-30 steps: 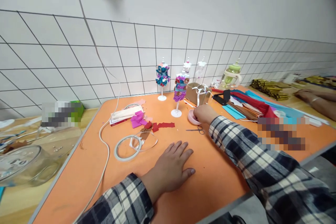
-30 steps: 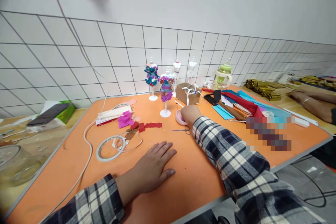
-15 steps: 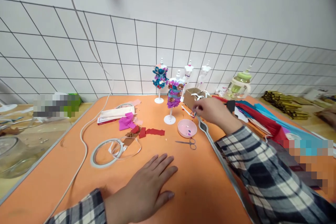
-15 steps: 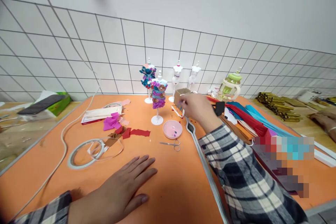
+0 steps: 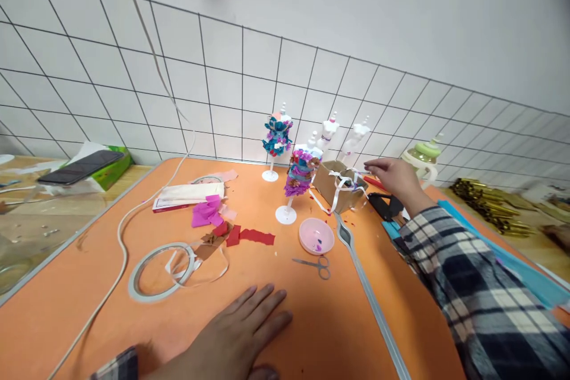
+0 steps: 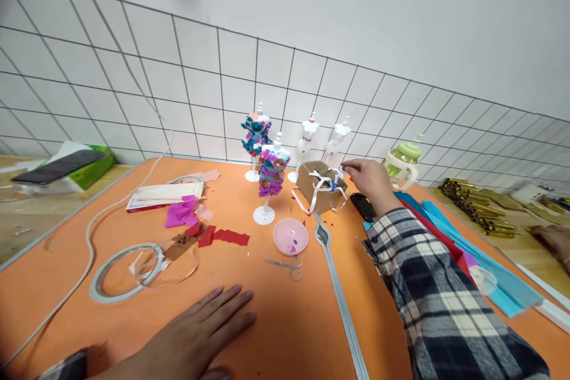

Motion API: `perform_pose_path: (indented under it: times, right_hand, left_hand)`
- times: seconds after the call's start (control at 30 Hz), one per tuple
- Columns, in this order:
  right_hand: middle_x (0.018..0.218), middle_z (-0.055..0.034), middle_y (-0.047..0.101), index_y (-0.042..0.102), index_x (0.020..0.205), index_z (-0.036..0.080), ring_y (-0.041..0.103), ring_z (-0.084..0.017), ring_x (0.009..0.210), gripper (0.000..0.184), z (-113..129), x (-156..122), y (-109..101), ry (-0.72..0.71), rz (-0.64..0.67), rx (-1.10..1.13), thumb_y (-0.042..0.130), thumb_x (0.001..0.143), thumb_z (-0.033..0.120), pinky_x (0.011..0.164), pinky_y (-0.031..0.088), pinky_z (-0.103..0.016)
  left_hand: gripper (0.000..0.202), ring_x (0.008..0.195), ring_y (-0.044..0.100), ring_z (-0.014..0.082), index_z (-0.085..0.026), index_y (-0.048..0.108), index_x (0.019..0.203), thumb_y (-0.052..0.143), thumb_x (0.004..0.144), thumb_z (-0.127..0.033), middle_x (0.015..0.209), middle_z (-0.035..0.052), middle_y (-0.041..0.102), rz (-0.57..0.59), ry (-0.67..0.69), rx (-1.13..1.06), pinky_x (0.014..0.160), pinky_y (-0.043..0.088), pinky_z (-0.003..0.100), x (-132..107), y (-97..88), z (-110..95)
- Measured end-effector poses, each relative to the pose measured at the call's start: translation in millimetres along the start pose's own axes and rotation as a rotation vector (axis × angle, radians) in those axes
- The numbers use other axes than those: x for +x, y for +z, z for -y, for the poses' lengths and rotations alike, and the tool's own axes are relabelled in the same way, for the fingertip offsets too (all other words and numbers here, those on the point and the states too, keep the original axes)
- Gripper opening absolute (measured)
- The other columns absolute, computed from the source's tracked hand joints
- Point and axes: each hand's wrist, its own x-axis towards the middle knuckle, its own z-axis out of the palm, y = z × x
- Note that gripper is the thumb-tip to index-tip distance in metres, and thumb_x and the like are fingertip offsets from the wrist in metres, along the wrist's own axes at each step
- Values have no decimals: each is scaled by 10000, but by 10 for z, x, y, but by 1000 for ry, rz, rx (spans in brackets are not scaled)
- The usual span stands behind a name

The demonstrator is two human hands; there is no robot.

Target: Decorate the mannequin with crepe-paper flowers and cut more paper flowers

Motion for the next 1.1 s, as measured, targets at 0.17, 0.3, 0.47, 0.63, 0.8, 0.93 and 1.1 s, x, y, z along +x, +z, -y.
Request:
perform_pose_path:
  times: [0.17, 0.3, 0.47, 0.63, 0.8, 0.93, 1.1]
  right_hand:
    - [845, -92, 772, 777, 927, 164, 680, -226, 774, 322, 87, -326, 65, 64, -252, 152, 585, 870, 415, 678, 471, -310]
    - [873, -89, 716, 688, 1033, 148, 614, -209, 760, 332, 341, -846, 338, -18, -524, 274, 528, 888, 401, 738, 478, -332]
    - [886, -110, 667, 633, 1112, 155, 585, -231, 839, 317, 835, -1602, 725, -349, -396, 292, 420, 945, 319, 810, 449, -368]
    - [855, -90, 702, 693, 974, 180, 594, -220, 859, 254, 1134, -1902, 723, -690, 80, 187, 468, 922, 288, 807, 395, -341]
    - [845, -62, 723, 690, 873, 179, 599, -173, 765, 195, 1073, -1909, 641, -662, 246, 159, 525, 913, 276, 637, 310, -283]
    - [858, -66, 735, 699, 834, 172, 605, -164, 730, 224, 1024, -1889, 643, -624, 336, 135, 527, 925, 284, 592, 268, -277]
    - [955, -55, 760, 727, 945, 189, 655, -169, 835, 246, 1085, -1900, 635, -634, 384, 109, 501, 951, 284, 627, 303, -269]
  left_hand:
    - [600, 1481, 348, 360, -362, 399, 1538, 545, 975, -512, 1638, 50, 319, 54, 1, 58, 1193, 327, 592, 34, 58, 6]
    - [582, 1482, 357, 349, -331, 435, 1522, 521, 983, -531, 1631, 74, 358, 44, 35, 87, 1213, 299, 574, 51, 15, 29]
    - [589, 1465, 385, 368, -271, 469, 1506, 471, 992, -560, 1603, 123, 411, 116, 97, 162, 1176, 363, 562, 115, -103, 46]
    - [362, 1278, 588, 303, -230, 633, 1316, 496, 1006, -359, 1325, 114, 680, -64, 136, 313, 1089, 471, 463, 201, -212, 82]
    - [357, 1182, 614, 334, -192, 666, 1244, 476, 942, -203, 1236, 158, 695, -243, -212, 561, 983, 500, 466, 189, -425, 385]
    - [391, 1061, 657, 406, -115, 674, 1203, 444, 962, -319, 1168, 240, 706, -285, -452, 640, 849, 510, 507, 103, -643, 663]
    - [380, 932, 713, 332, -204, 715, 1058, 435, 970, -445, 1040, 129, 777, -215, -537, 595, 709, 501, 381, 59, -761, 742]
